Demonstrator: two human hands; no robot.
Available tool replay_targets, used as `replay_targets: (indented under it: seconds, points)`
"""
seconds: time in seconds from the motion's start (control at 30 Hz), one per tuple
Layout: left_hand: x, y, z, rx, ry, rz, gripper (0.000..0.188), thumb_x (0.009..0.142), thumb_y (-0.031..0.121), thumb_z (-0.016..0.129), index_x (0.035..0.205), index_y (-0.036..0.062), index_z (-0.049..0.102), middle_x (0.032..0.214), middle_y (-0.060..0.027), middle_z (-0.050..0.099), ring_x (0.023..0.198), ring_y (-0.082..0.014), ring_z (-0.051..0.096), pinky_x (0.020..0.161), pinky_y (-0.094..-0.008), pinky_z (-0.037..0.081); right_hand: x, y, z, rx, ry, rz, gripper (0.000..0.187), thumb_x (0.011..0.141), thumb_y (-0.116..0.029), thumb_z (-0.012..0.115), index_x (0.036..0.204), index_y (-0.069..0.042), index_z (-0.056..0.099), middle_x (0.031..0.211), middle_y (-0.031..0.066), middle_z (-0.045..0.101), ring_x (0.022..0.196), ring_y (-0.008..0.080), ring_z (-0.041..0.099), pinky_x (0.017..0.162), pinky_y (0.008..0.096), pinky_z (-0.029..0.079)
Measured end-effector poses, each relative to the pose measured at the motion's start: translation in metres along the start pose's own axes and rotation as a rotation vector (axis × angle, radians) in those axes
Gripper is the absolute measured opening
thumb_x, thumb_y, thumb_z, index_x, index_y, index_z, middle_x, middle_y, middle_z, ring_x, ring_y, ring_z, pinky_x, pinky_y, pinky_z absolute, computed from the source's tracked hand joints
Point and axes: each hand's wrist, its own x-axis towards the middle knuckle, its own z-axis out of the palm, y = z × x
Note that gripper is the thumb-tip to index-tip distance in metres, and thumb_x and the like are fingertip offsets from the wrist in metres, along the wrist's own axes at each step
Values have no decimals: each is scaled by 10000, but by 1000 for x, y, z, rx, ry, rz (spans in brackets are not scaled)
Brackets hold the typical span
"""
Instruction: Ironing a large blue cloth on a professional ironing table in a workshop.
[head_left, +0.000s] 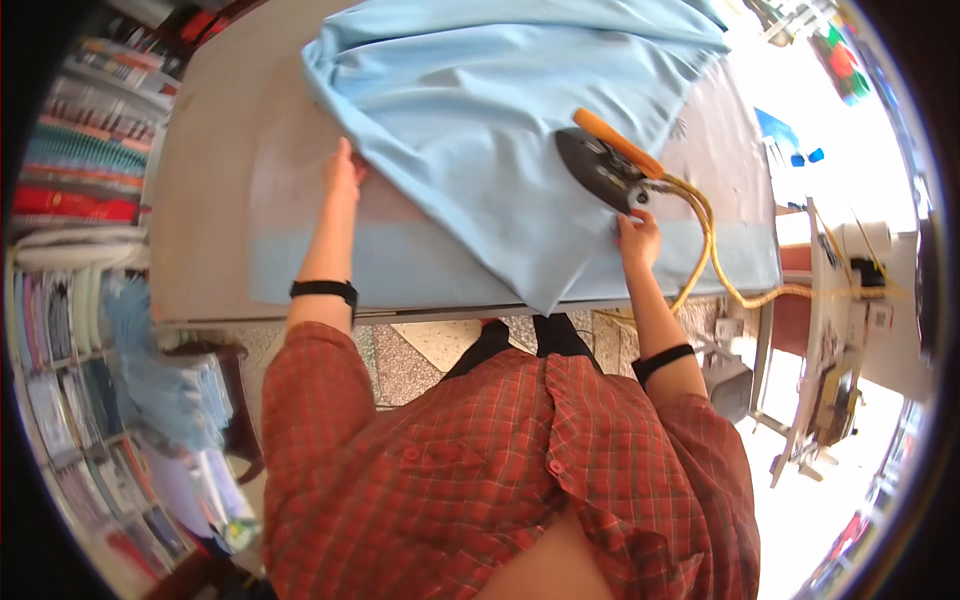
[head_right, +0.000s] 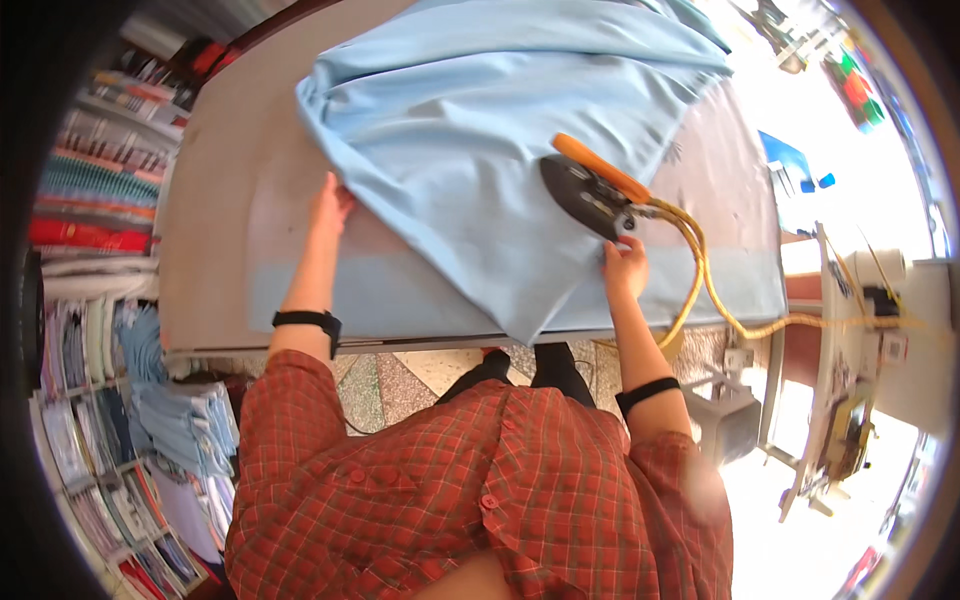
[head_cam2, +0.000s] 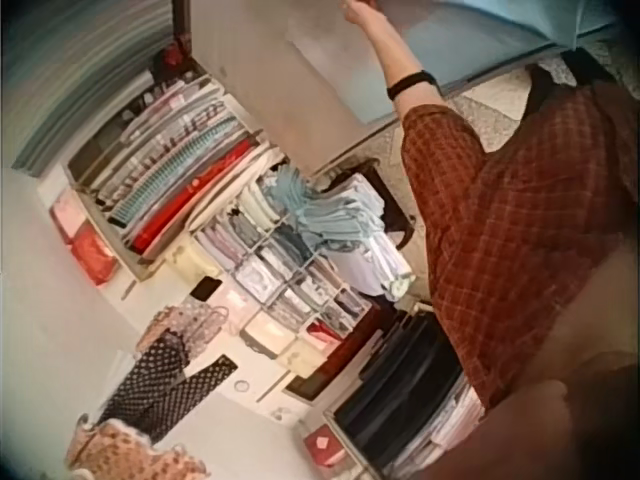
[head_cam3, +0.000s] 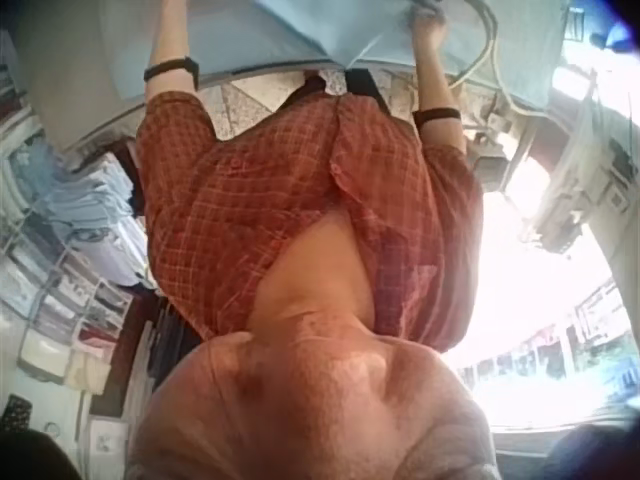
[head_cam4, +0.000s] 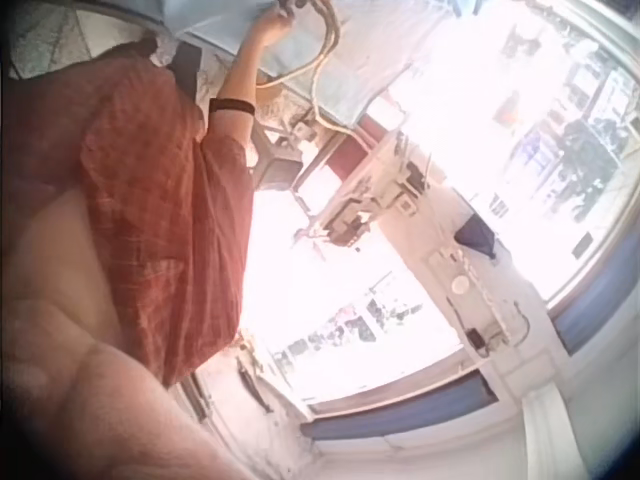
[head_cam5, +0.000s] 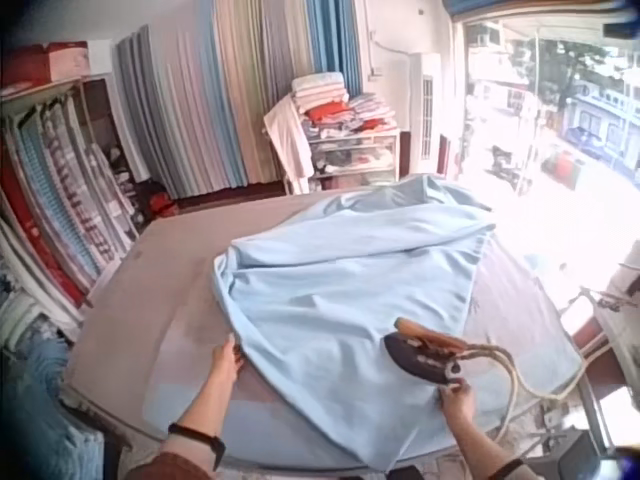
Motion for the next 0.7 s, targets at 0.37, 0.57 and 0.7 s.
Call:
replay_targets:
  seconds: [0.37,0.57,0.7]
  points:
    - [4,-6,-59,85,328,407,374,849,278,709,989,-55,613,952,-143,656,855,-208,616,749,-372,513,-45,28,-32,-120,-294,-61,236,774,-254,644,820,-26,688,732,135,682,696,276,672,653,398,516]
    - [-70,13,-9,-193,125,-177,391,825,377,747,939,30,607,884,-99,649,804,-191,652,638,-352,543,-25,3,-22,53,-21,-47,254,840,-234,667,872,17,647,680,89,642,461,160,579,468,298,482]
    - [-79,-11,-22,176,-73,-226,436,835,418,723,1058,69,588,906,-61,649,730,-149,651,519,-259,494,-6,-3,-2,136,-87,78,240,824,-210,671,811,28,646,619,83,616,447,161,570,416,291,455]
